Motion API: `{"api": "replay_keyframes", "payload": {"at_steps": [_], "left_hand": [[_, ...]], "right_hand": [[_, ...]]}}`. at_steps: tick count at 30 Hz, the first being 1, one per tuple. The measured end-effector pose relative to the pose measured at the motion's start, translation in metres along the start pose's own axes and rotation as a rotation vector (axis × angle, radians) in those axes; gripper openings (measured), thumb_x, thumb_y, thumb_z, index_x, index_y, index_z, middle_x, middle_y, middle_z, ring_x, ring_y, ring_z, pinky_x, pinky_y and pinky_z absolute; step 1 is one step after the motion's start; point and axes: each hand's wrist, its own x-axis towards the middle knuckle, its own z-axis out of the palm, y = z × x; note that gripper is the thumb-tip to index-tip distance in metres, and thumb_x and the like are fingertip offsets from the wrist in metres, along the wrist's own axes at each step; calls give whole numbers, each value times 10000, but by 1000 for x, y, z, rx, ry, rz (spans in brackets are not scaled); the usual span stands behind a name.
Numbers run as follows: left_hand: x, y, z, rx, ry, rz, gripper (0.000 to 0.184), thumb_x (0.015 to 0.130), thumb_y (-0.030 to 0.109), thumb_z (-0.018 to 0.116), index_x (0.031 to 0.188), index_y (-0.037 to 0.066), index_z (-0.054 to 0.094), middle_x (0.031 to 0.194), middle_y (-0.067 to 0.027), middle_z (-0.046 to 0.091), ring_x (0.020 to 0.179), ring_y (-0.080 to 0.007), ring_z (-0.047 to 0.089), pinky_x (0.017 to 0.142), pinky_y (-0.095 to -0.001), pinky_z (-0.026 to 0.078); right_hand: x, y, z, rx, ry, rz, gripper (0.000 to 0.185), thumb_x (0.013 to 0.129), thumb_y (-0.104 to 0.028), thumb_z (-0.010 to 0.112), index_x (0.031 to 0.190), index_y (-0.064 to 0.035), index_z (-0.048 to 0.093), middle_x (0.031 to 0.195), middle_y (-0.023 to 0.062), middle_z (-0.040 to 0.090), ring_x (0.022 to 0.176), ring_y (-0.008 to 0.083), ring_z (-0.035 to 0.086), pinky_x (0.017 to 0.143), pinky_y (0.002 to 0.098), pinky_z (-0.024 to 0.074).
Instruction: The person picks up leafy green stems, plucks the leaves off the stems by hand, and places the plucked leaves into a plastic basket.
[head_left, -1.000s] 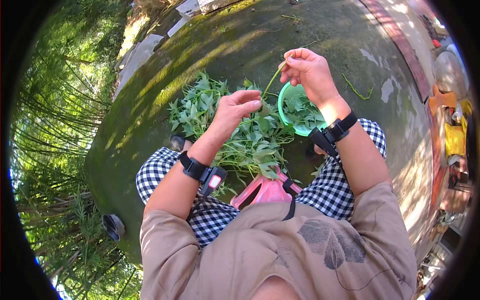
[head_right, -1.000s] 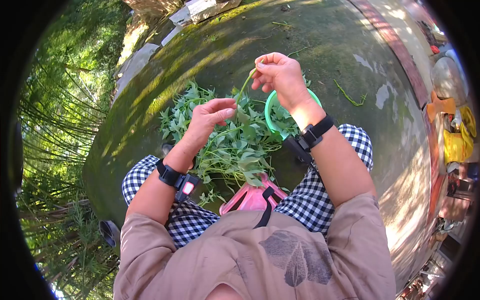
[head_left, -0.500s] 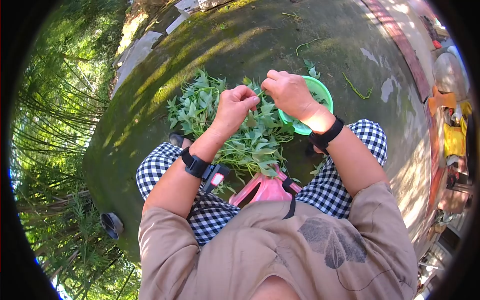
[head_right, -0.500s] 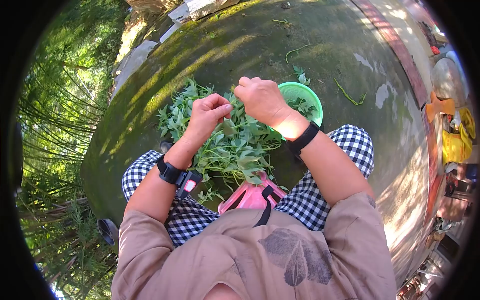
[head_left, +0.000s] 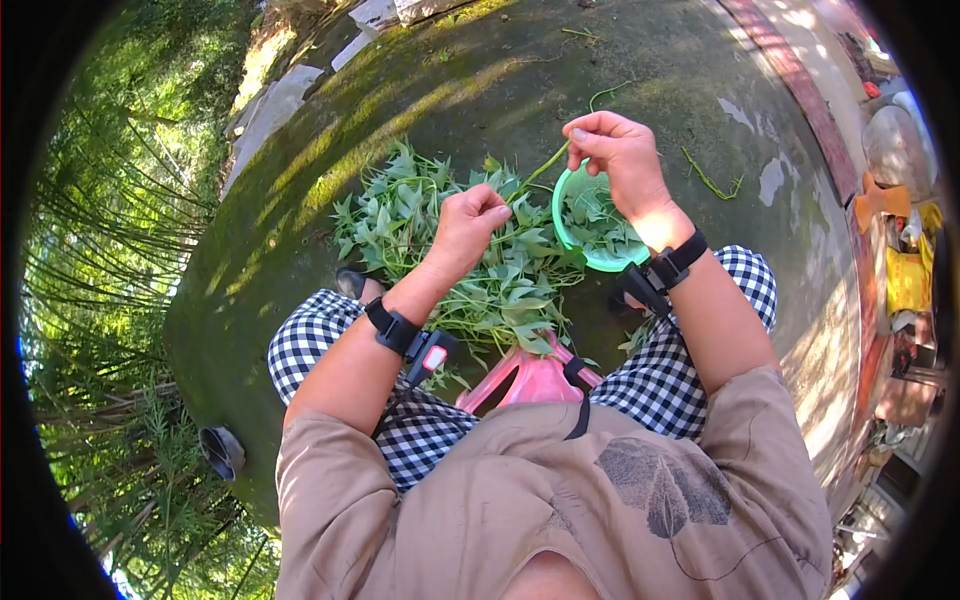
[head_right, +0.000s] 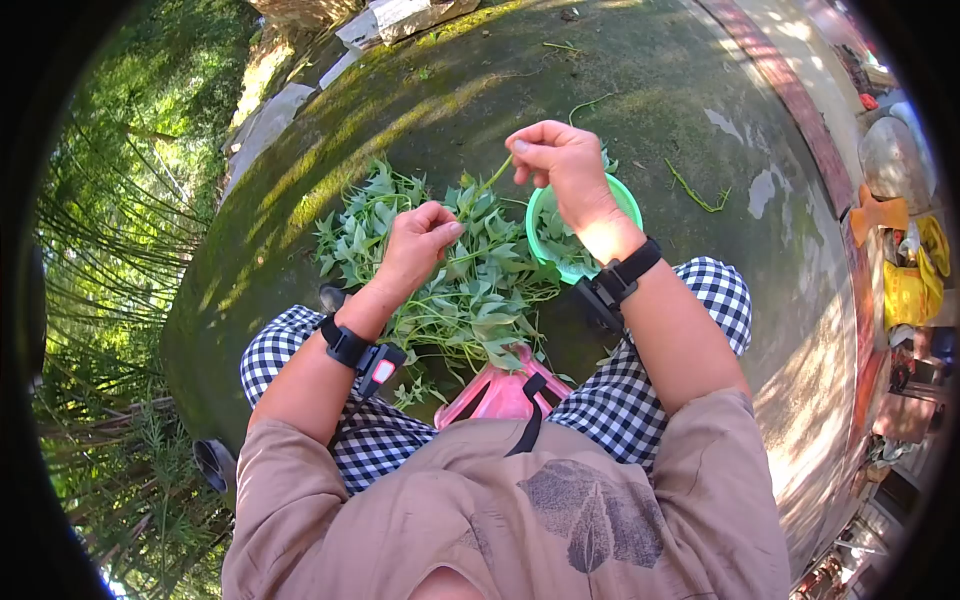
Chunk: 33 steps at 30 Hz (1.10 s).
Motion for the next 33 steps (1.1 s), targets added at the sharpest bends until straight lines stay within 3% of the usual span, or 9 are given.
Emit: {"api": "replay_keyframes", "payload": {"at_steps": [6,9,10,11,13,16,26,29,33], "left_hand": [[-8,-14,-12,-126,84,-128,106,825,94,678,807,-1,634,678,-10,601,551,-74,511,503,-252,422],[-13,-5,-15,-267,145,-188,83,831,74,684,811,8,638,682,-2,601,523,-55,500,477,-222,411],[-12,-4,-13,-284,157,-178,84,825,70,691,812,7,638,680,-2,601,523,-56,504,476,-220,414],[-10,-1,-10,-302,170,-167,86,820,66,698,812,5,638,678,-2,601,523,-57,509,474,-217,416],[-6,6,-4,-308,190,-148,91,810,59,710,813,3,638,675,-1,603,520,-58,513,469,-217,419],[3,11,12,-313,200,-86,101,798,62,724,805,3,642,667,-3,613,517,-57,514,458,-224,419],[12,17,12,-139,384,97,172,785,17,694,952,4,654,827,-34,640,652,-72,553,598,-252,475],[14,30,-6,92,309,290,298,811,-2,675,1105,35,640,984,-15,632,748,-47,563,574,-198,460],[9,31,-1,-149,60,145,419,772,-43,659,1181,42,620,1018,-42,616,712,-78,542,661,-236,472]], "right_hand": [[3,6,-66,-56,187,93,130,842,-91,665,936,-5,689,740,43,658,586,103,604,540,217,421],[1,32,-80,-818,257,308,231,818,-87,643,1039,-29,678,825,108,699,691,206,675,629,309,504],[-10,38,-66,-1394,329,84,356,799,-84,601,1152,-89,646,966,155,709,884,312,689,766,410,524],[-9,37,-52,-1431,280,225,428,790,-84,566,1212,-135,617,1063,169,688,1023,350,646,829,449,503],[-13,43,-28,-1163,97,51,313,755,-137,645,1063,-105,692,961,177,695,912,339,665,786,421,507],[-14,53,17,-337,-120,152,239,785,-182,702,886,35,701,703,74,662,632,122,594,595,285,483],[-2,51,36,-523,-17,-102,200,738,-180,718,839,-7,706,719,135,673,656,223,638,633,342,482],[-2,51,28,-577,-78,-48,195,732,-175,722,827,-5,707,697,135,665,639,214,625,622,343,474],[-8,51,33,-522,-179,-54,184,723,-151,723,821,4,705,663,138,643,619,187,603,604,340,465]]}}
